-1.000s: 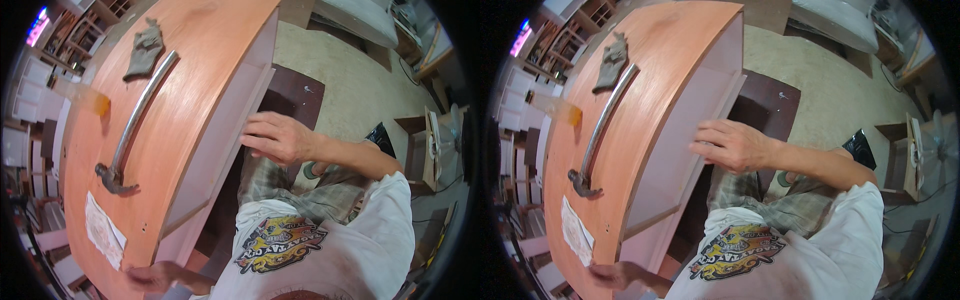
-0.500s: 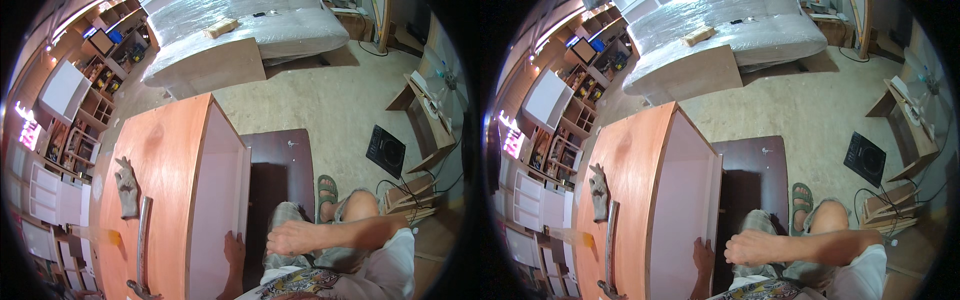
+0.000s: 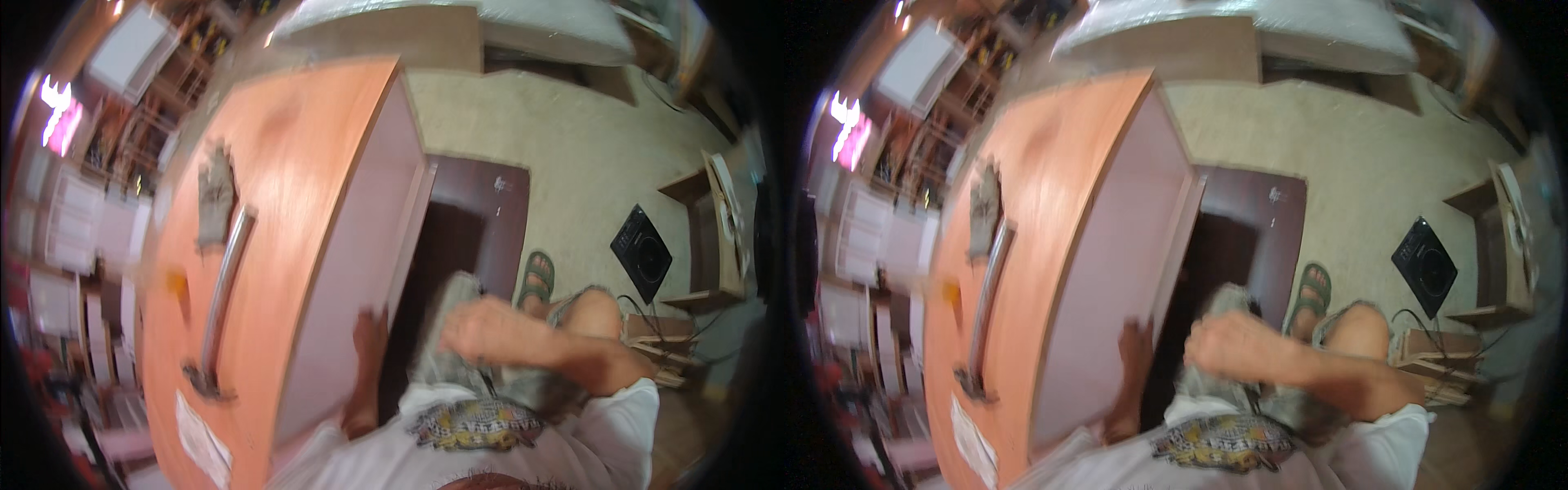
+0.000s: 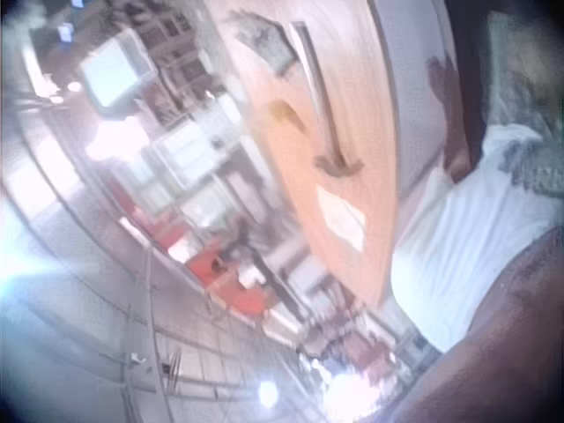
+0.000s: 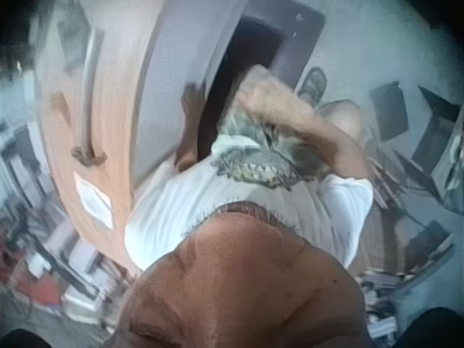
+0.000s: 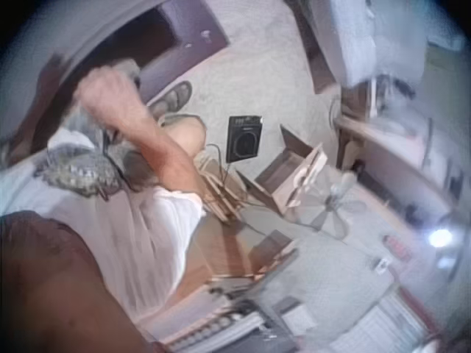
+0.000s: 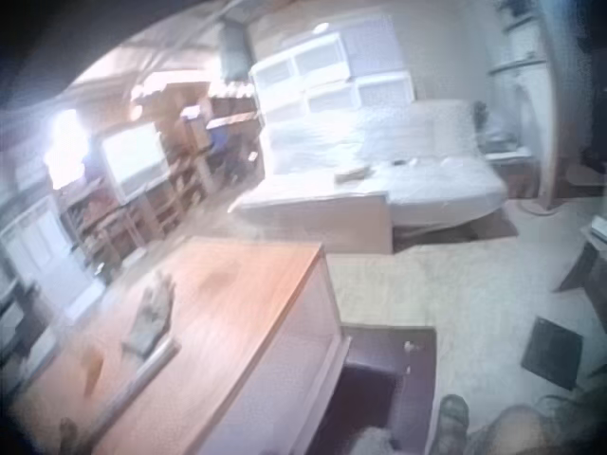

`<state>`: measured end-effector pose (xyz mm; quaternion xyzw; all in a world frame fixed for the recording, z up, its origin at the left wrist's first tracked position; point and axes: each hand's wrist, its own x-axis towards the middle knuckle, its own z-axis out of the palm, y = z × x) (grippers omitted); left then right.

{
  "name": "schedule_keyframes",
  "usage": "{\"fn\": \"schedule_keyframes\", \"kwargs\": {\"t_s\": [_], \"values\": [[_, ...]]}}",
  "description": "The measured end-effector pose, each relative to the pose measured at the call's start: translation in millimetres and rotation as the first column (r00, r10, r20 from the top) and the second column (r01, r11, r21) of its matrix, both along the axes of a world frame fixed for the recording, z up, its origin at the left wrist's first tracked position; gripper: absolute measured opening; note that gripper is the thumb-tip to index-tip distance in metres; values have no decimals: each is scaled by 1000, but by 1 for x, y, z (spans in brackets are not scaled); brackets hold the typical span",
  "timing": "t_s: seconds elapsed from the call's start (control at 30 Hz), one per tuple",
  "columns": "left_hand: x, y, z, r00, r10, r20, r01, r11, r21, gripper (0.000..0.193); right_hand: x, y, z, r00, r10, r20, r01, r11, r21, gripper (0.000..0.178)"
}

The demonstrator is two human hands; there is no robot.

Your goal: The person hammers a small wooden piece into a curved wooden furniture component using a hammer and a cloth. They then use a metal ruler to measure and align the piece within the furniture frame.

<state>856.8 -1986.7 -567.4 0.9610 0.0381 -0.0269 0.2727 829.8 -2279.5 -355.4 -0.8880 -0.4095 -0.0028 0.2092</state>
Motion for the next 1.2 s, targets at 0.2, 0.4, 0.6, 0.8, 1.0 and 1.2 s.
{"fn": "schedule_keyframes", "kwargs": {"t_s": [0.2, 0.4, 0.6, 0.8, 1.0, 1.2], "values": [[-9, 13, -43, 985, -23, 172, -1, 990, 140, 34, -17, 24, -8, 1000, -1, -14, 2, 994, 112, 27], [-110, 22, -17, 971, -74, 227, -28, 909, 417, 43, -29, 27, 5, 996, 67, -56, -67, 998, -3, 28], [-161, 34, -17, 984, 140, 110, -173, 894, 413, 47, -17, 15, -6, 991, 22, -128, -27, 999, -34, 30], [-125, 46, 11, 959, 274, -66, -265, 956, 123, 30, -6, 18, -4, 994, 63, -89, -68, 996, -55, 33], [-76, 64, -35, 838, 522, -159, -512, 853, 101, 47, 6, 12, 5, 990, 58, -130, -65, 997, -47, 28], [-79, 72, -65, 753, 639, -156, -590, 761, 269, 54, 13, -1, 3, 982, -17, -186, 20, 1000, 16, 20]]}}
